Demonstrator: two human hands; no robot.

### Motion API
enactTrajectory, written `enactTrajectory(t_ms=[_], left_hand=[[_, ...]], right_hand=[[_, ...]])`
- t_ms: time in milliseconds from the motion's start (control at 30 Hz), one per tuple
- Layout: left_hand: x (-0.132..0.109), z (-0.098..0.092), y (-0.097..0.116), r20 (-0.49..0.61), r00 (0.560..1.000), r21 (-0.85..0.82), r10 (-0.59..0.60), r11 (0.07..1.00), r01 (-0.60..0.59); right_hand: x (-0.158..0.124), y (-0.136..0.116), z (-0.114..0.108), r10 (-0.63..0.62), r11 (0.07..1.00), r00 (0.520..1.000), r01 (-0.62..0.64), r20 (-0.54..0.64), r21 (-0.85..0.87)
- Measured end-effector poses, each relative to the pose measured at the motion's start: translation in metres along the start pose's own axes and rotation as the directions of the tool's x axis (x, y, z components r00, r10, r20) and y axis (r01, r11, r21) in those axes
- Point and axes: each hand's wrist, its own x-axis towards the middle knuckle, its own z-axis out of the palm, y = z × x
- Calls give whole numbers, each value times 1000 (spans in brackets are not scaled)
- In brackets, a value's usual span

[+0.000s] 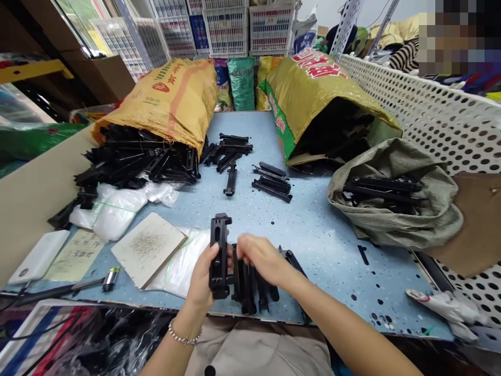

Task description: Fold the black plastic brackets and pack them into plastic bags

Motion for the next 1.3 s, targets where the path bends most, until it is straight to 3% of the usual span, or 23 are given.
enactTrajectory(t_ms=[67,133,233,333,467,600,667,700,733,833,933,1067,1133,1200,1300], left_hand=[[1,-2,3,-7,1000,-21,7,1000,-7],[-1,-3,3,11,999,0,32,999,-32],[-5,-4,0,7,991,117,131,984,-131],[-11,-5,-2,-26,976,211,216,956,-206],[-20,-4,3,-94,962,315,257,924,-217],[-21,-10,4,-183,896,488,405,828,-275],[-17,-21,-3,-212,903,516,373,828,-221],[-14,-27,-8,-229,918,513,325,842,-170],[-11,-33,-15,-242,930,509,275,852,-120],[-3,-43,-39,-212,952,565,219,823,-64],[3,-42,-57,-82,954,700,289,698,-151],[8,-37,-60,20,934,841,356,499,-208],[10,-34,-55,49,925,851,377,468,-237],[11,-27,-47,45,918,806,395,529,-267],[12,-10,-32,-1,928,558,372,771,-308]], right_hand=[[-18,-6,9,-156,969,985,168,79,-181],[-30,-7,19,-205,936,975,220,84,-276],[-37,-3,28,-88,978,995,97,54,-183],[-38,-1,29,50,997,988,-41,144,-64],[-42,-3,31,32,995,982,-15,188,-95],[-21,10,20,124,992,916,-124,382,-25],[6,23,-2,171,970,953,-118,249,-213],[21,30,-18,189,915,981,-159,47,-371],[37,37,-34,196,874,976,-220,-101,-433],[73,54,-79,200,795,917,-358,-345,-490],[87,66,-103,217,736,850,-466,-481,-491],[88,74,-115,296,737,807,-533,-511,-416],[85,71,-118,348,772,816,-529,-463,-352],[77,63,-112,378,823,847,-492,-372,-284],[49,41,-80,353,902,913,-390,-206,-184]])
